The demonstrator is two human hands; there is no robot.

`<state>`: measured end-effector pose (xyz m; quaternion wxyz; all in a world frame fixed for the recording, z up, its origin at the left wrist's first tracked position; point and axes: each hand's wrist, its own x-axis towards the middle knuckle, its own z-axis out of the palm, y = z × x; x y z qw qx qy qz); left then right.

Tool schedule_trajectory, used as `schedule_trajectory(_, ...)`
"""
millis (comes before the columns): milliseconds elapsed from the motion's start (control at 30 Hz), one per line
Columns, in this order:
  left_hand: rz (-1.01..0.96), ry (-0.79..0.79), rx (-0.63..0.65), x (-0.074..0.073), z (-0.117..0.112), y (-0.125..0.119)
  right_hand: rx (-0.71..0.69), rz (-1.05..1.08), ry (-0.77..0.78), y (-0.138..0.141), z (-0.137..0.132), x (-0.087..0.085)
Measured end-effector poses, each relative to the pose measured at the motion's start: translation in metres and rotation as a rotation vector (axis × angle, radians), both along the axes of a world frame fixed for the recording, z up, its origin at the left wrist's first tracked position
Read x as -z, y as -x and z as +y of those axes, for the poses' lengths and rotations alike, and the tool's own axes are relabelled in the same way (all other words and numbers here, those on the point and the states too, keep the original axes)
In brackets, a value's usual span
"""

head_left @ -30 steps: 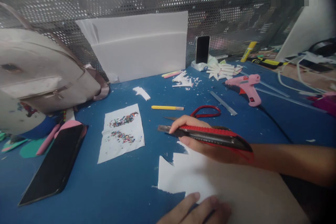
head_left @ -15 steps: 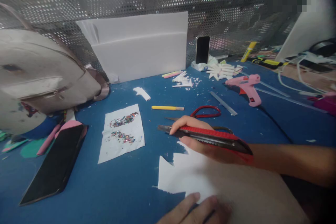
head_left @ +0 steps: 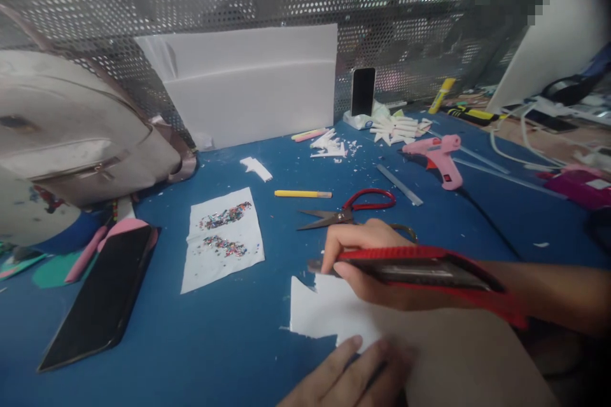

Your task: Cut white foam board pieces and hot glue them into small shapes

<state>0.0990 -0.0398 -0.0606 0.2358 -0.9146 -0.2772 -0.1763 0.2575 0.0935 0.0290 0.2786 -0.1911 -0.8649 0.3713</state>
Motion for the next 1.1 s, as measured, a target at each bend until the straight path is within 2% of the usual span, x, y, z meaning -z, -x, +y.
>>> schedule_trajectory(133, -0.063, 0.044, 0.004, 0.003, -0.002, -0.001, -0.007, -0.135, -0.014, -0.004, -0.017, -0.004)
schedule_trajectory(267, -0.134, 0.091, 0.025, -0.009, -0.001, -0.005, -0.041, -0.225, 0.027, -0.006, -0.031, -0.003)
schedule_trajectory(400, -0.226, 0.115, 0.076, -0.023, 0.0, -0.008, -0.031, -0.207, 0.038, -0.005, -0.046, -0.004)
schedule_trajectory(533, -0.292, 0.157, 0.114, -0.023, -0.002, -0.011, 0.044, -0.156, 0.048, -0.004, -0.06, 0.004)
schedule_trajectory(667, -0.209, 0.16, 0.126, -0.02, -0.005, -0.009, 0.082, -0.135, 0.108, -0.005, -0.07, 0.012)
schedule_trajectory(833, -0.111, 0.237, 0.164, -0.027, -0.004, -0.003, 0.154, -0.112, 0.206, -0.003, -0.078, 0.012)
schedule_trajectory(1100, 0.04, 0.347, 0.207, -0.037, -0.005, 0.002, 0.183, -0.104, 0.169, -0.001, -0.087, 0.01)
